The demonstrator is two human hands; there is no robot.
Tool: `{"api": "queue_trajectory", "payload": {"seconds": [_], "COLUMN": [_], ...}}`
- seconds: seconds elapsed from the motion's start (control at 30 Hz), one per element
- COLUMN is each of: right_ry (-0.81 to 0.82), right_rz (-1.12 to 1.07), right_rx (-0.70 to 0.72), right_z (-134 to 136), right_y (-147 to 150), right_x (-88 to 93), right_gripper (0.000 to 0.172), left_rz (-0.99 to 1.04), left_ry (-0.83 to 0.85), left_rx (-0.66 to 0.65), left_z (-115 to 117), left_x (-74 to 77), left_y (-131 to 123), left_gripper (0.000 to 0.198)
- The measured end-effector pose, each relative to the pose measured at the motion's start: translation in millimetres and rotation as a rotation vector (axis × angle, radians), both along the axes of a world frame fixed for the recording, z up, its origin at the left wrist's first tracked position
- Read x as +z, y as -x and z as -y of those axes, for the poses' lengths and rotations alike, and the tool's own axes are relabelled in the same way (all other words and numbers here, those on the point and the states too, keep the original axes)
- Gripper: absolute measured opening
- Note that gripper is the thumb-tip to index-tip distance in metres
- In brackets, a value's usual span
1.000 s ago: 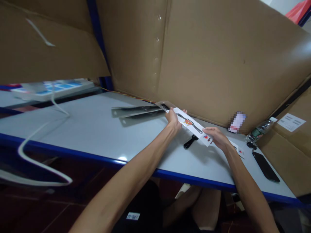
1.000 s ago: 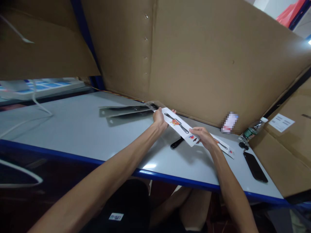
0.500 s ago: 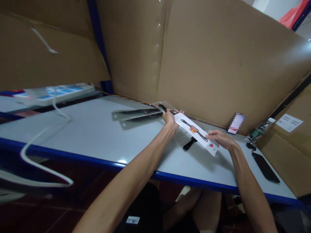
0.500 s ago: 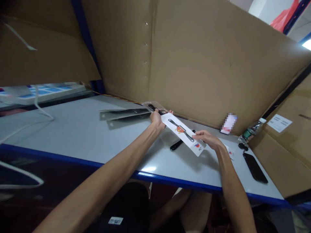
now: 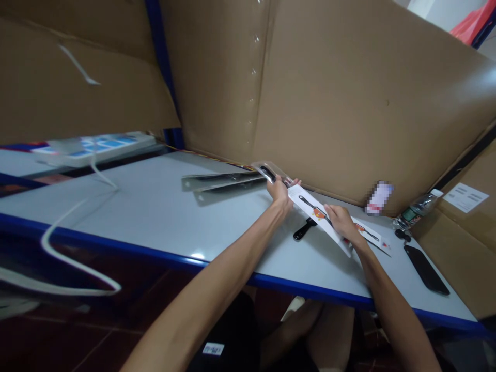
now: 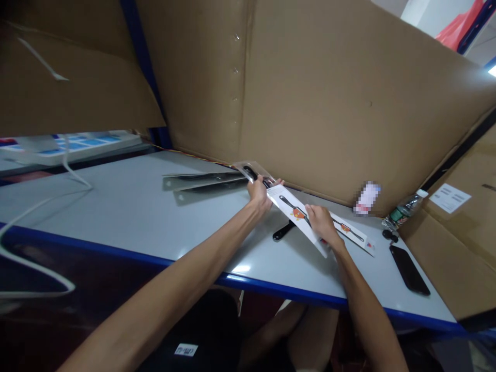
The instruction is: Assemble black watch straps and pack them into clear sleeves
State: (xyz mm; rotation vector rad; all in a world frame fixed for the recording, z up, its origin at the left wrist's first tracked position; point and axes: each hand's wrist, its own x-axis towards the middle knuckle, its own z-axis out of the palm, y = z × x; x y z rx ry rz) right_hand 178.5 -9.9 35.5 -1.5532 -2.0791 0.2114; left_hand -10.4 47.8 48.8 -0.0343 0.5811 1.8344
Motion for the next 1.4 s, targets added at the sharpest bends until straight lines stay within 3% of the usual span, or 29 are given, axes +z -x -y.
{"api": "queue_trajectory", "payload": {"seconds": [0.13, 0.23, 0.33, 0.47, 0.57, 0.77, 0.87, 0.97, 1.03, 1.17, 1.27, 1.4], "right_ry": [0.053, 0.178, 0.272, 0.073, 0.090, 0.132, 0.043, -0.132, -0.265, -0.418, -0.406, -0.346], "right_rz": [0.008, -0.013, 0.027, 0.280, 0.434, 0.519, 0.509, 0.323, 0.110, -0.159, -0.131, -0.041], "right_rx": [0.169, 0.176, 0.037, -0.328, -0.397, -0.435, -0.464, -0.477, -0.399, -0.090, 0.009, 0.005], "right_z": [2, 2, -5, -20, -25, -19, -15, -12, -7, 9, 19, 20], "right_y": [-29, -68, -107, -130, -122, -107, -106, -92, -69, -14, 10, 11], "right_x": [16.9, 27.6, 29.3, 18.4, 7.6, -1.5, 0.7, 4.9, 6.5, 2.9, -3.2, -9.4], "right_gripper": [0.048, 0.050, 0.050, 0.044, 0.040, 0.039, 0.034, 0.027, 0.028, 0.030, 0.029, 0.030], "left_rz": [-0.007, -0.027, -0.030, 0.022, 0.082, 0.132, 0.132, 0.077, 0.047, -0.029, -0.144, -0.267], "left_ry": [-0.001, 0.013, 0.016, -0.024, -0.050, -0.015, -0.046, -0.060, -0.035, 0.029, 0.051, 0.019], "left_rx": [0.108, 0.181, 0.220, 0.142, -0.022, -0.353, -0.453, -0.515, -0.565, -0.710, -0.829, -0.867], "left_z": [-8, -11, -11, -9, -4, 16, 24, 31, 34, 40, 46, 51], "left_x": [0.9, 1.6, 3.0, 4.5, 5.0, 12.9, 17.9, 18.3, 15.5, 6.9, 2.0, -1.6], "left_y": [19, 31, 37, 33, 26, 12, 4, -4, -11, -27, -39, -47], "left_gripper": [0.017, 0.017, 0.016, 0.011, 0.005, 0.026, 0.025, 0.024, 0.021, 0.012, 0.017, 0.020]}}
